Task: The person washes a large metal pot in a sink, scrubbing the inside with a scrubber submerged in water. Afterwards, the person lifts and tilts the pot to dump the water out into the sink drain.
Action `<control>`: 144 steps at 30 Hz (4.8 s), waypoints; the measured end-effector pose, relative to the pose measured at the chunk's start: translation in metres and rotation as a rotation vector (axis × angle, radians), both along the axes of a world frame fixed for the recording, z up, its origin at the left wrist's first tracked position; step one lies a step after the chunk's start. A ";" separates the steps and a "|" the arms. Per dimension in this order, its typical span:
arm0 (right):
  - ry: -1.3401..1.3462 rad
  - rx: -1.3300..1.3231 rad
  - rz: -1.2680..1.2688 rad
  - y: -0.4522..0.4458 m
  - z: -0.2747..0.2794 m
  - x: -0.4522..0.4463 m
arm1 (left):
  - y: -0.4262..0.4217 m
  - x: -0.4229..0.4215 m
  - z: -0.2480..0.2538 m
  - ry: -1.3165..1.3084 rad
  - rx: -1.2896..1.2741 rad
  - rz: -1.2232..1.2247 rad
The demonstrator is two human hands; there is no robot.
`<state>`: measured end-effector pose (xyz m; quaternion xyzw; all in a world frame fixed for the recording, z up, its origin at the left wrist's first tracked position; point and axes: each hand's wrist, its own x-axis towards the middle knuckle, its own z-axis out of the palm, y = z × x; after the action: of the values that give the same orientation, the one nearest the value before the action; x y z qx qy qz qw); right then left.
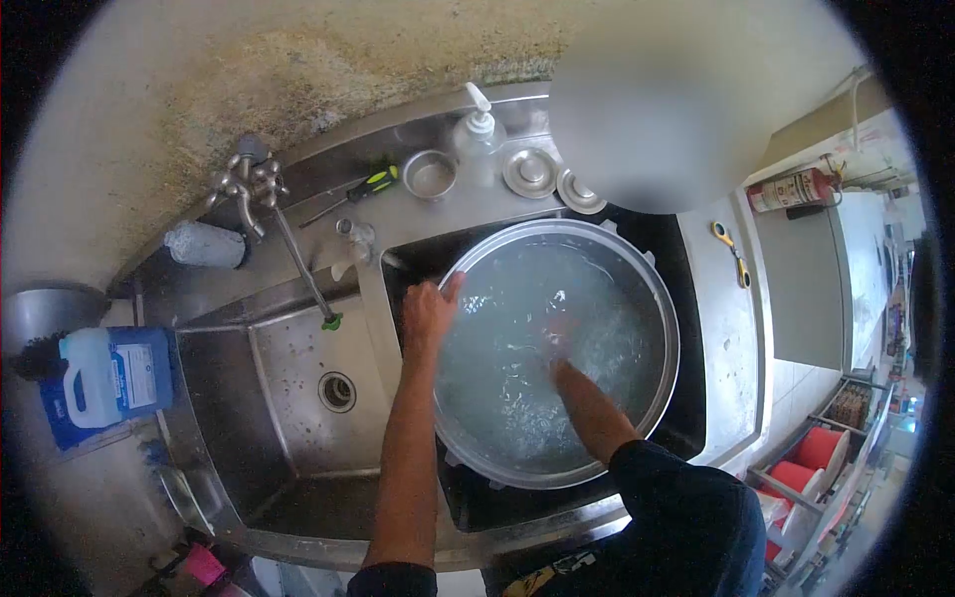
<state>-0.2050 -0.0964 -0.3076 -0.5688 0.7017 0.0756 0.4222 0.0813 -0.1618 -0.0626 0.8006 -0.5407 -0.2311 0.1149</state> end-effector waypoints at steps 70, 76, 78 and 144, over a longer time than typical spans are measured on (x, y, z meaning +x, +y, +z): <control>-0.404 0.061 0.589 0.087 0.014 0.062 | 0.009 -0.009 0.014 0.011 -0.055 -0.019; -0.185 0.269 0.710 0.081 0.027 -0.075 | 0.005 -0.009 0.016 -0.044 -0.055 -0.003; -0.144 0.258 0.688 0.063 0.022 -0.083 | 0.005 -0.009 0.007 -0.032 -0.015 0.031; -0.445 -0.478 0.391 0.158 0.073 0.114 | -0.001 -0.009 0.002 -0.148 -0.037 -0.082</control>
<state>-0.0908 0.0616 -0.2346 -0.7769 0.4689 -0.1364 0.3975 0.0721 -0.1629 -0.0605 0.7904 -0.5844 -0.1657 0.0796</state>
